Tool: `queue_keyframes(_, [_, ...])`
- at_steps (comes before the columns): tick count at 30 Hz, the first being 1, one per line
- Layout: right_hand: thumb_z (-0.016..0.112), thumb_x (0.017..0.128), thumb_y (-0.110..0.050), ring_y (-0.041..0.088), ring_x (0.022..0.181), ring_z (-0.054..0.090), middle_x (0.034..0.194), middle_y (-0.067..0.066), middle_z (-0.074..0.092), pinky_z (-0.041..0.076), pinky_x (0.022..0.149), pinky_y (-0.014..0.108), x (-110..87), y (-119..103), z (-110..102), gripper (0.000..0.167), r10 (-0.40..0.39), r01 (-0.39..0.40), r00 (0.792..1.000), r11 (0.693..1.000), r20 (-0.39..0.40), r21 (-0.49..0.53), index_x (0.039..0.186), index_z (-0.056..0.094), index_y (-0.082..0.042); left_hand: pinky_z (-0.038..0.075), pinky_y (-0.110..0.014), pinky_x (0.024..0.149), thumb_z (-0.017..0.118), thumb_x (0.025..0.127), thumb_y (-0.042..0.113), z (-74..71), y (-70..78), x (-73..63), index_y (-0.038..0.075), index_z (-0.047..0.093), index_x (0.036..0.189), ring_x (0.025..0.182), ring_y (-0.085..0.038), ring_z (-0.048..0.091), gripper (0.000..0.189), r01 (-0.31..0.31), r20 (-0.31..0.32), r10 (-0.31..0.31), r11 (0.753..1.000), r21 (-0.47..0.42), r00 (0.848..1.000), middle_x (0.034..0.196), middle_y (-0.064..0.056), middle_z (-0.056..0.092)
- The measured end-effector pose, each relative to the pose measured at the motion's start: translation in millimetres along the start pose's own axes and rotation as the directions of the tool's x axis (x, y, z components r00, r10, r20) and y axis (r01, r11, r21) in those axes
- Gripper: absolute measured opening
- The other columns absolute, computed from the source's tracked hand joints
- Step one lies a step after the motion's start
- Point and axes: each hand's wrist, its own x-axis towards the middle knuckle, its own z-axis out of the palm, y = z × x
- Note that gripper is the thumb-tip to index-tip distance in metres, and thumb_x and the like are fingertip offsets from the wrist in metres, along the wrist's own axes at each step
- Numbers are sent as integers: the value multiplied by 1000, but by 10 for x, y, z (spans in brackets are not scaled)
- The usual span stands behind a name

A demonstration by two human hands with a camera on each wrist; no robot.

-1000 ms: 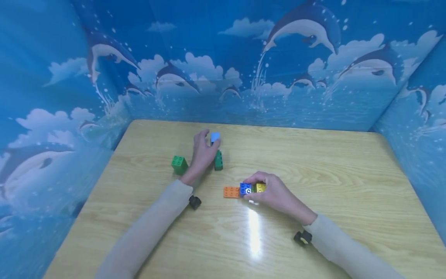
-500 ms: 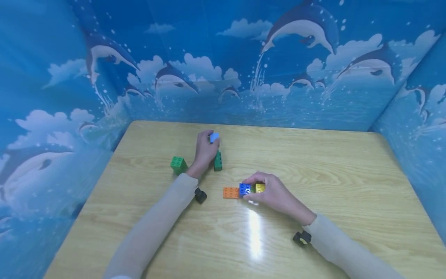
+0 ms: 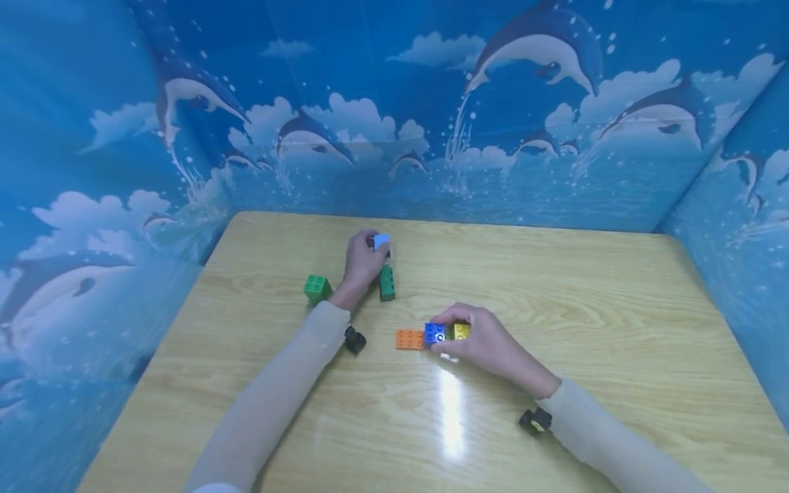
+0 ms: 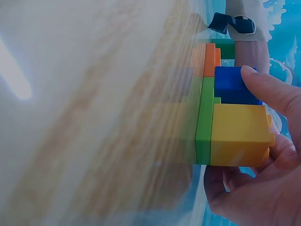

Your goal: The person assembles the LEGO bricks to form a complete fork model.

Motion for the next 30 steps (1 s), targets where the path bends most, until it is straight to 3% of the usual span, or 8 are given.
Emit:
queue_keyframes(8, [95, 86, -15, 24, 114, 68, 120, -3, 75, 57, 102, 47, -2, 13, 5, 37, 1, -1, 1000, 1000, -4, 12, 120, 80, -17, 57, -45, 87, 72, 107, 14, -18, 7, -14, 6, 54, 136, 107, -34, 67, 35, -12, -1, 12, 1000, 6, 1000, 121, -21, 66])
queue_keyframes(15, [95, 86, -16, 24, 115, 67, 120, -3, 75, 55, 105, 50, -1, 6, 15, 38, 3, -3, 1000, 1000, -5, 3, 121, 80, -18, 54, -39, 75, 75, 104, 13, -56, -16, -48, 9, 58, 127, 92, -31, 67, 29, 3, -45, -4, 1000, -28, 999, 109, -19, 69])
queue_keyframes(20, [96, 85, -18, 23, 115, 68, 119, -5, 76, 55, 105, 51, -3, 4, 9, 38, 1, -2, 1000, 1000, -17, -27, 121, 81, -19, 53, -40, 74, 72, 106, 13, -47, -15, -66, 7, 60, 130, 91, -30, 64, 27, -19, -47, 17, 999, -41, 999, 110, -17, 66])
queue_keyframes(27, [96, 85, -18, 20, 110, 69, 114, -7, 76, 57, 102, 48, -3, 0, -3, 38, -13, 11, 1000, 997, -25, -73, 119, 81, -18, 56, -42, 92, 72, 106, 13, -35, 83, -114, 5, 58, 146, 109, -28, 62, 42, -51, -110, 43, 997, -66, 993, 121, -14, 63])
queue_keyframes(30, [96, 85, -18, 20, 111, 69, 115, -6, 77, 56, 102, 48, -9, -5, -12, 38, -16, 14, 1000, 997, -24, -71, 119, 81, -18, 54, -40, 90, 73, 107, 16, -58, 151, -159, 6, 61, 146, 108, -25, 60, 42, -69, -118, 63, 996, -51, 991, 125, -12, 64])
